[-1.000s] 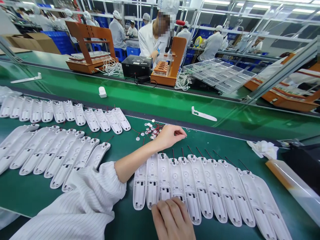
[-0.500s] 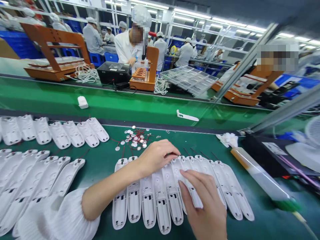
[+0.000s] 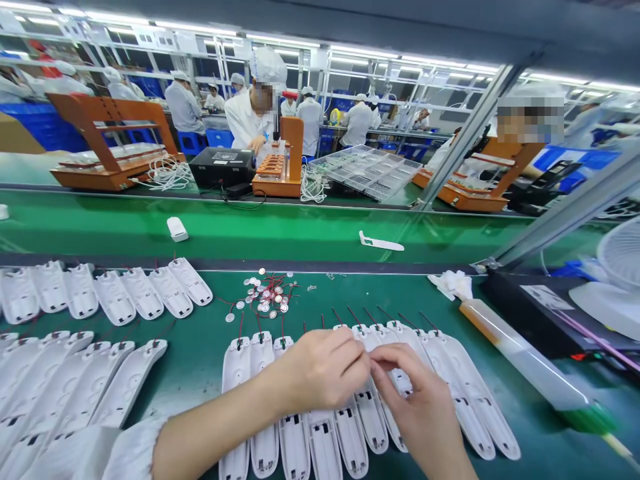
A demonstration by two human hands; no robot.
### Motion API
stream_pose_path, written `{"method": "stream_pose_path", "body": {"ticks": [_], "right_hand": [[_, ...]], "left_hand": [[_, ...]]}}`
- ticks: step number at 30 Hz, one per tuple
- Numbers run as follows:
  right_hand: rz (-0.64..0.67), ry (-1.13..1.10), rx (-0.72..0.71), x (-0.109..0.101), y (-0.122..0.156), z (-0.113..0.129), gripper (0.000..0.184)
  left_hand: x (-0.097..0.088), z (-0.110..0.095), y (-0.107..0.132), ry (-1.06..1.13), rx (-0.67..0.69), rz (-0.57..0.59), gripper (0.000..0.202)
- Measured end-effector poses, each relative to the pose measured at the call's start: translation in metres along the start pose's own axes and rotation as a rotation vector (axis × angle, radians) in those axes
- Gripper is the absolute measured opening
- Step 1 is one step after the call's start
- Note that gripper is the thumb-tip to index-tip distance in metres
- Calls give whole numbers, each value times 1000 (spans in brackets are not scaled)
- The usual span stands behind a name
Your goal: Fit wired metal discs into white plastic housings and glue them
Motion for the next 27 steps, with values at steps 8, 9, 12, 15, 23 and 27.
{"method": "stream_pose_path", "body": {"ticks": [8, 9, 12, 15, 23, 27], "right_hand": [[-54, 10, 214, -23, 26, -23, 22], [-37, 15, 215, -24, 30, -24, 21], [14, 39, 155, -24, 38, -18, 13], [86, 42, -41, -15, 47, 3, 7], [32, 372, -305, 33, 91, 51, 35], [-35, 337, -282, 55, 100, 59, 41]], "left_hand": [[17, 149, 41, -96, -902, 223, 12], [20, 159, 46, -94, -943, 237, 15], [32, 172, 55, -59, -1019, 272, 21], [41, 173, 58, -1, -1058, 256, 22], [4, 171, 36, 175, -1035, -122, 7], [-17, 155, 24, 303, -1052, -241, 14]]}}
Point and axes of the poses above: each hand's wrist, its own y-axis away from the middle knuckle, its own x-axis out of the palm, z = x × y, the point moved 5 cm from there along -y, towards the middle knuckle, and after that the axes turned 4 degrees about y, right-handed, at the moved point
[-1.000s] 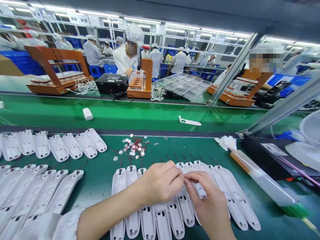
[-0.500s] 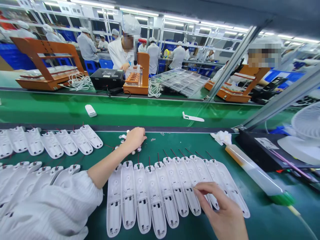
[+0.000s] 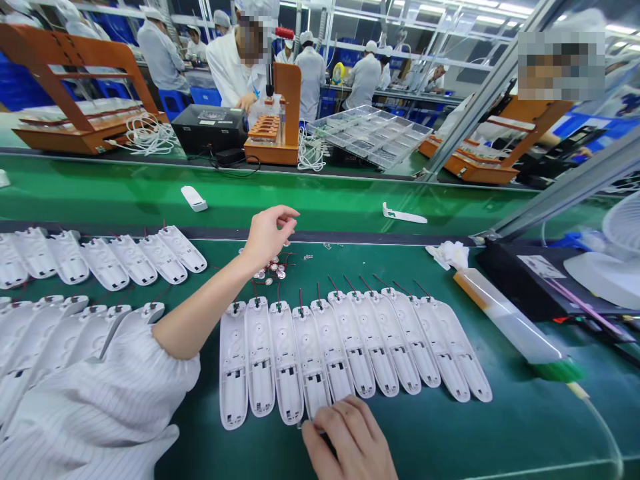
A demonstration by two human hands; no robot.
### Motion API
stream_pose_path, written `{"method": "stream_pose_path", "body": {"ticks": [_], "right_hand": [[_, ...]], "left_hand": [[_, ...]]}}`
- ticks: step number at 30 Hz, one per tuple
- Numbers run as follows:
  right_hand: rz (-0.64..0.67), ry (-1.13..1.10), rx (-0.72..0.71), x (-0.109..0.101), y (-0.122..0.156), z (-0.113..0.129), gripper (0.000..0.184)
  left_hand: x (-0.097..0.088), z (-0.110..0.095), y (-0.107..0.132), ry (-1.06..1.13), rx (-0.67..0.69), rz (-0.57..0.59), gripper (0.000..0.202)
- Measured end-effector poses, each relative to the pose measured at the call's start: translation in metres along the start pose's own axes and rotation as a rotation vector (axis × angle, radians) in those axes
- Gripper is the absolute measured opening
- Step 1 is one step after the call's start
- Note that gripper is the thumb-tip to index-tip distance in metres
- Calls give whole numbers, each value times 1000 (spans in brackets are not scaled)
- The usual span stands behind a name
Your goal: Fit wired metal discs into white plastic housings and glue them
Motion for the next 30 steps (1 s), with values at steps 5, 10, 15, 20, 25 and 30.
{"method": "stream_pose_path", "body": {"ticks": [5, 10, 15, 20, 25, 30], "right_hand": [[93, 4, -96, 7, -10, 8, 45], [114, 37, -142, 6, -12, 9, 44], [99, 53, -174, -3, -9, 4, 46], [35, -27, -8, -25, -43, -31, 18], [-124, -55, 59, -35, -75, -53, 11], [-11, -94, 25, -24, -67, -61, 12]], "left_hand": [[-4, -20, 20, 154, -65, 92, 12], [-8, -35, 35, 348, -117, 136, 6], [3, -47, 59, 472, -189, 256, 2], [31, -46, 99, 609, -383, 602, 9], [44, -44, 120, 691, -514, 721, 12], [53, -41, 124, 518, -461, 841, 11]]}}
Point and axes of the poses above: each hand's wrist, its own y-axis away from the middle knuckle, its own x-axis out of the palm, z = x × y, the point moved 5 cm from there along -y, towards the middle knuckle, and after that the axes turned 4 degrees about y, right-handed, at the moved point
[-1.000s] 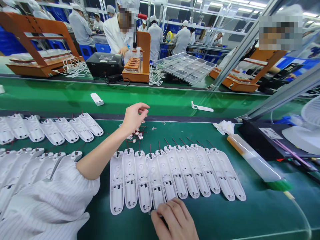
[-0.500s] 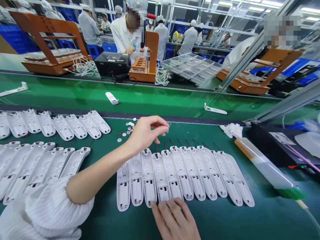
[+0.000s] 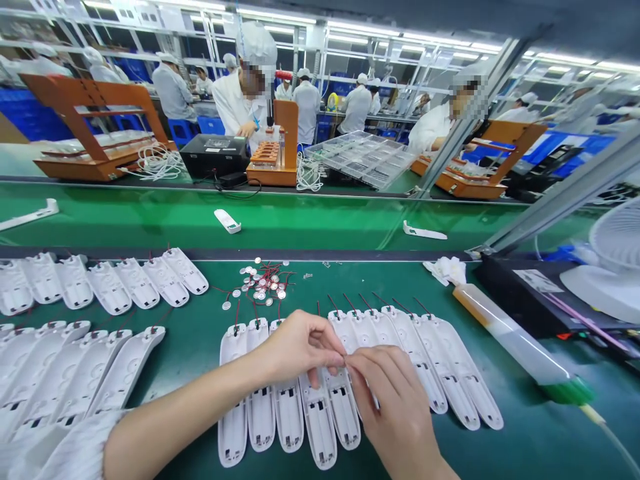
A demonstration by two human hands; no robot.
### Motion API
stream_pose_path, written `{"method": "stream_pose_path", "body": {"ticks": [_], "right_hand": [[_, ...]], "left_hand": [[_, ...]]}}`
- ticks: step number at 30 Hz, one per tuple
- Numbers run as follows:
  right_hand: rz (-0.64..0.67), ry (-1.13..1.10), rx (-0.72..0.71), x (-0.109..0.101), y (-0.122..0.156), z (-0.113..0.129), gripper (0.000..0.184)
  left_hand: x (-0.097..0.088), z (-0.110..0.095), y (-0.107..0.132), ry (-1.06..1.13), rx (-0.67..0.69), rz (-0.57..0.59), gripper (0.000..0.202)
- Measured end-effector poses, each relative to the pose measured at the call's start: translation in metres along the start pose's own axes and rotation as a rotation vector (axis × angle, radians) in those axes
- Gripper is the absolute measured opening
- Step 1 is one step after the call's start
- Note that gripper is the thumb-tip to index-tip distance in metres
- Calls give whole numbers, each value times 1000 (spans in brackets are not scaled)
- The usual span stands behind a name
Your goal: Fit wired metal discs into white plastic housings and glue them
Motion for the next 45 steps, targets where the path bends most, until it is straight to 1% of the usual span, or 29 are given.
{"method": "stream_pose_path", "body": {"ticks": [1, 2, 3, 4, 6, 7, 9, 11, 14, 16, 20, 22, 24, 26, 28, 29, 31, 34, 36, 39, 41, 45], "right_hand": [[33, -9, -6, 1, 3, -3, 12], [57, -15, -12, 1, 5, -5, 12], [68, -15, -10, -1, 7, -9, 11], [68, -11, 1, -4, 9, -12, 11], [48, 2, 27, -11, 11, -18, 9], [36, 7, 44, -16, 12, -21, 9], [26, 18, 72, -22, 14, -25, 8], [17, 35, 90, -27, 18, -28, 7], [26, 58, 127, -30, 24, -34, 7], [40, 58, 157, -31, 27, -38, 6], [45, 16, 218, -32, 26, -41, 5], [66, -58, 236, -28, 23, -36, 6], [105, -163, 213, -18, 22, -22, 7], [122, -276, 147, -3, 21, -1, 12], [90, -354, 91, 11, 23, 25, 16], [83, -366, 74, 19, 25, 38, 18], [78, -317, 16, 32, 29, 63, 22], [84, -181, -112, 48, 35, 94, 28], [94, -134, -156, 56, 39, 105, 32], [73, -117, -180, 64, 42, 111, 38], [31, -106, -204, 64, 40, 112, 39], [44, -69, -256, 64, 37, 115, 39]], "left_hand": [[-4, 0, -4, -159, 4, -4, 10], [-11, -1, -10, -340, 18, -35, 11], [-22, -4, -17, -516, 40, -98, 12], [-35, -9, -25, -673, 66, -191, 15], [-63, -15, -42, -802, 76, -368, 14], [-75, -16, -51, -841, 59, -429, 12], [-93, -16, -65, -899, 15, -506, 9], [-101, -12, -75, -931, -23, -536, 9], [-103, -5, -80, -930, -57, -547, 14], [-105, -2, -82, -892, -74, -544, 16], [-110, -6, -82, -745, -62, -517, 14], [-111, -13, -77, -651, -22, -514, 9], [-107, -21, -63, -545, 26, -510, 6], [-99, -27, -41, -440, 72, -489, 5], [-90, -30, -14, -364, 105, -467, 5], [-86, -31, -1, -336, 120, -461, 4], [-82, -29, 24, -279, 141, -452, 1], [-84, -19, 48, -190, 131, -449, 10], [-89, -11, 54, -144, 108, -462, 14], [-95, -4, 57, -88, 104, -477, 13], [-95, -2, 57, -66, 113, -473, 12], [-92, -2, 58, -58, 139, -461, 10]]}}
Point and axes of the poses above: each hand's wrist, its own y-axis away from the middle knuckle, its own x-axis out of the palm, z = x × y, the point moved 5 cm from there along -y, towards the middle knuckle, and after that the axes turned 4 degrees about y, right-handed, at the moved point
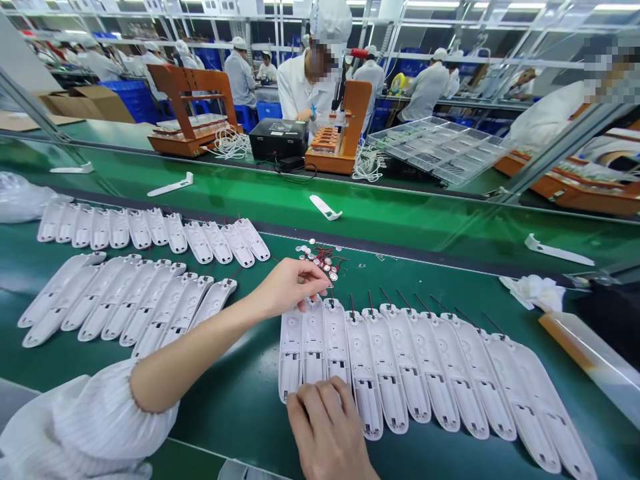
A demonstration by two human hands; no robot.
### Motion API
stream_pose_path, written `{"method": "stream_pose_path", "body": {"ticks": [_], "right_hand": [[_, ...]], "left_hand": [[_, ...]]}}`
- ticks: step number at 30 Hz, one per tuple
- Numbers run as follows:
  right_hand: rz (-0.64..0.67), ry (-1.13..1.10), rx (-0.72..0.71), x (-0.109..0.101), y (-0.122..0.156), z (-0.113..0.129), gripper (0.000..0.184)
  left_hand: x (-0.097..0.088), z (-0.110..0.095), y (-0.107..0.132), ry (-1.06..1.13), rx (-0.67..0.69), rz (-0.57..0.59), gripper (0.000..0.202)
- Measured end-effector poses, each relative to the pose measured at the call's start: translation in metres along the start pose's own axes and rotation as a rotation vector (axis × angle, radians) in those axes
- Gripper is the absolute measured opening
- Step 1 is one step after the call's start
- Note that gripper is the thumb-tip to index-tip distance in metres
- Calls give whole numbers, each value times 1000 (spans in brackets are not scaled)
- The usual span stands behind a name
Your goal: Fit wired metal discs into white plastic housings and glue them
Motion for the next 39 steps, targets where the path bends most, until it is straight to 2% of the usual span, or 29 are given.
{"method": "stream_pose_path", "body": {"ticks": [7, 11, 13, 14, 19, 23, 25, 27, 29, 31, 32, 34, 36, 39], "right_hand": [[13, 22, 4, 7, 12, 6, 43], [-9, 48, 27, -9, 6, -7, 40], [-45, 61, 46, -26, -1, -23, 28], [-125, 76, 102, -39, -3, -35, 23], [-100, 86, 230, -70, -8, -81, 12], [-106, 81, 257, -80, -4, -95, 12], [-109, 109, 220, -84, -1, -97, 17], [-82, 138, 180, -87, 3, -100, 21], [-67, 120, 182, -93, 12, -109, 23], [-68, 67, 233, -103, 25, -124, 21], [-67, 53, 271, -109, 33, -133, 18], [-52, 77, 355, -125, 50, -151, 13], [-27, 125, 411, -142, 67, -166, 10], [-5, 139, 432, -159, 86, -176, 12]], "left_hand": [[4, -2, 2, -52, 12, 26, 12], [12, 1, 2, -30, 9, 75, 16], [23, 4, 4, 21, -32, 138, 18], [32, 5, 5, 58, -62, 180, 19], [75, 9, 11, 232, -207, 369, 30], [100, 10, 11, 276, -262, 470, 38], [110, 13, 9, 272, -290, 518, 40], [118, 17, 4, 153, -283, 575, 38], [118, 19, -12, -166, -189, 534, 30], [107, 14, -39, -509, -49, 365, 16], [100, 10, -54, -606, 6, 264, 10], [84, 3, -84, -727, 77, 94, 9], [72, -1, -108, -836, 115, -20, 11], [63, 2, -128, -953, 131, -86, 9]]}}
Point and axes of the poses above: each hand's wrist, its own y-axis away from the middle knuckle, its own x-axis out of the palm, z = x × y, the point moved 5 cm from there along -y, towards the middle knuckle, and after that the axes turned 4 degrees about y, right-handed, at the moved point
